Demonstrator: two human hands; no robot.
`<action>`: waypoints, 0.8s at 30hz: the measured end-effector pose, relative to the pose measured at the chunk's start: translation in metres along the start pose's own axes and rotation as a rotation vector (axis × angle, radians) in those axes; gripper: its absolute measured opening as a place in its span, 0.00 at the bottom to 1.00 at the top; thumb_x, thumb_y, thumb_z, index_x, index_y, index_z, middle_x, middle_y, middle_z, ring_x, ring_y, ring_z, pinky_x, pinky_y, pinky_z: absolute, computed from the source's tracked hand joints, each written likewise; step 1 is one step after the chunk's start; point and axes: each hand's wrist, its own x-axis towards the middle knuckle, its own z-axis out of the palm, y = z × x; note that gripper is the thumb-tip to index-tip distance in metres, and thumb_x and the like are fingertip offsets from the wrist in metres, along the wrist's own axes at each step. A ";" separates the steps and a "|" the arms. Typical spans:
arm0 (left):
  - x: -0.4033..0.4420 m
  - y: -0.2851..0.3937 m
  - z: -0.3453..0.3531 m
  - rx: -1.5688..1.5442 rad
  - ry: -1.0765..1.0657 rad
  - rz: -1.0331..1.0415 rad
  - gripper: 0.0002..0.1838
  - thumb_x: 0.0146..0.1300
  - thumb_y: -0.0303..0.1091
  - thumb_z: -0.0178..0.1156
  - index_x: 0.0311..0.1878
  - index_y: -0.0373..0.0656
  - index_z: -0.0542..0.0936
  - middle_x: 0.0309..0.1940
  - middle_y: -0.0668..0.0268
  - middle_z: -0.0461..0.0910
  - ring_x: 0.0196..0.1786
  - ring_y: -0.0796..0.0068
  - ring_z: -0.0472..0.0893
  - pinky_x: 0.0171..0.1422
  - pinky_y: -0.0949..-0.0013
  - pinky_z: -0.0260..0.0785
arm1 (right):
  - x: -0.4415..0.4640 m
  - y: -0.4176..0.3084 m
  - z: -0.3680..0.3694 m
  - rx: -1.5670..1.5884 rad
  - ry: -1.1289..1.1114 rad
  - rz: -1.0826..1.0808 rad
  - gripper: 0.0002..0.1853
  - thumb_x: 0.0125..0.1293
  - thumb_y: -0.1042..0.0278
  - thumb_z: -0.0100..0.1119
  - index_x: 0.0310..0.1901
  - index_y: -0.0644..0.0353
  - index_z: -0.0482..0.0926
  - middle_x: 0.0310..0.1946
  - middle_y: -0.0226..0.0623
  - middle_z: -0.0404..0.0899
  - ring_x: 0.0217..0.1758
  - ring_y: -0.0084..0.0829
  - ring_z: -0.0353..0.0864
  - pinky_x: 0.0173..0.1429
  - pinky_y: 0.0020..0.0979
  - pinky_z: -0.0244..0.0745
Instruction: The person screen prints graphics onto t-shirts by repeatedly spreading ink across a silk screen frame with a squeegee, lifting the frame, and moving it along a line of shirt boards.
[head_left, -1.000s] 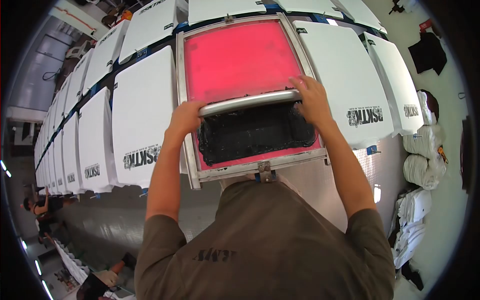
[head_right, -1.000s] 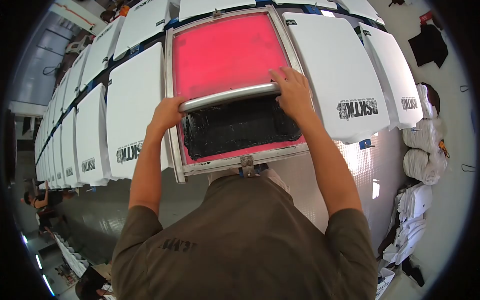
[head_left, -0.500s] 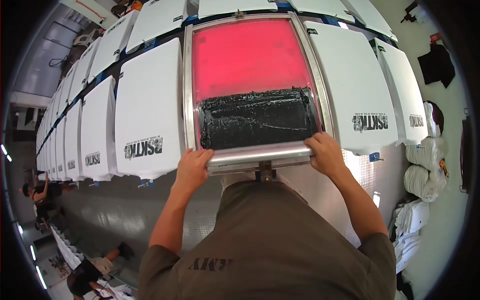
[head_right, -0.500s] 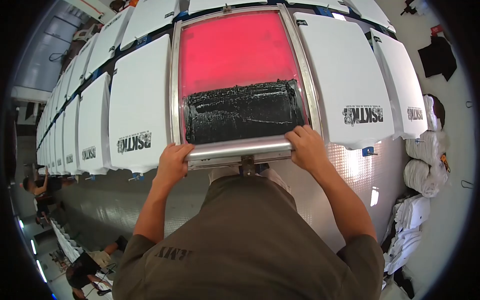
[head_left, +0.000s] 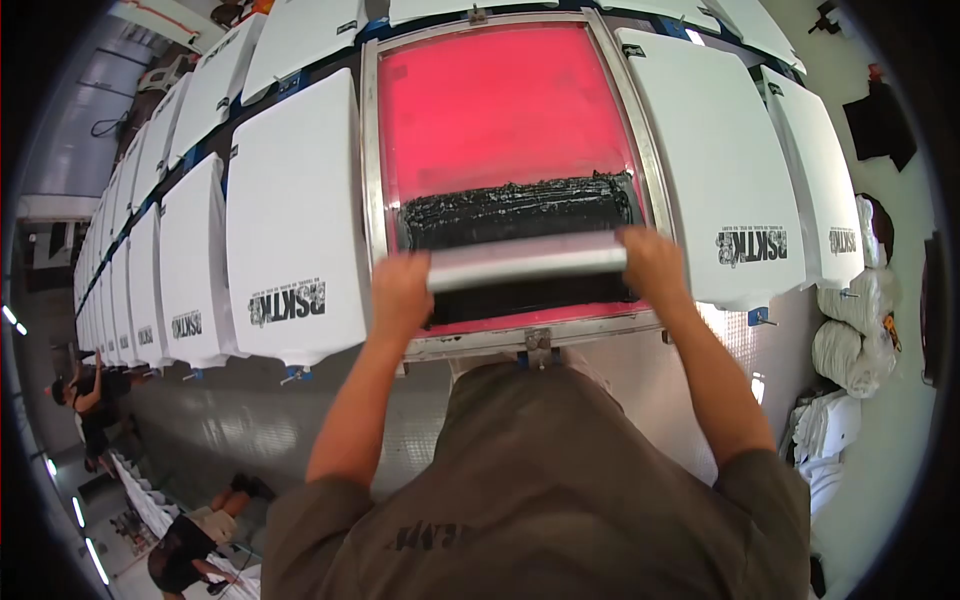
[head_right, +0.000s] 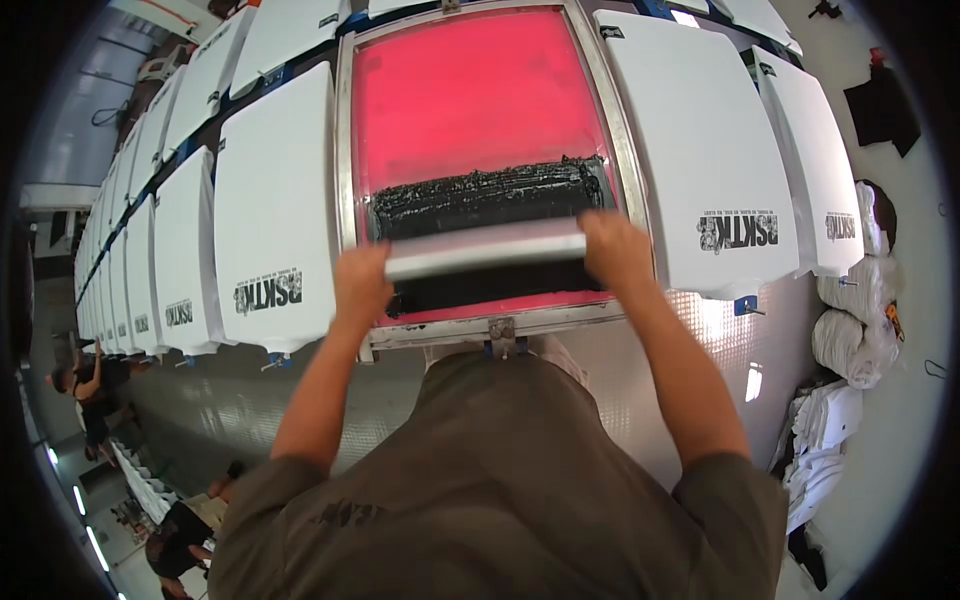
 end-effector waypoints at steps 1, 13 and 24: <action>0.027 -0.008 0.001 0.039 -0.022 -0.004 0.08 0.42 0.20 0.58 0.27 0.43 0.75 0.23 0.57 0.75 0.32 0.50 0.77 0.36 0.50 0.65 | 0.028 0.007 -0.002 -0.011 0.007 0.000 0.05 0.55 0.75 0.55 0.33 0.55 0.78 0.28 0.40 0.80 0.34 0.44 0.82 0.35 0.43 0.78; -0.061 0.026 -0.015 -0.017 -0.131 -0.106 0.11 0.39 0.21 0.61 0.31 0.42 0.77 0.28 0.58 0.75 0.33 0.53 0.76 0.37 0.53 0.65 | -0.055 -0.010 0.001 0.020 0.040 -0.009 0.06 0.52 0.74 0.59 0.30 0.50 0.80 0.31 0.34 0.82 0.37 0.37 0.84 0.37 0.39 0.80; -0.036 0.032 -0.053 -0.011 -0.379 -0.101 0.06 0.44 0.22 0.60 0.25 0.46 0.76 0.22 0.60 0.76 0.30 0.54 0.78 0.38 0.54 0.65 | -0.053 -0.018 -0.027 0.182 -0.127 0.038 0.15 0.41 0.81 0.64 0.33 0.53 0.83 0.34 0.38 0.84 0.39 0.40 0.84 0.44 0.39 0.79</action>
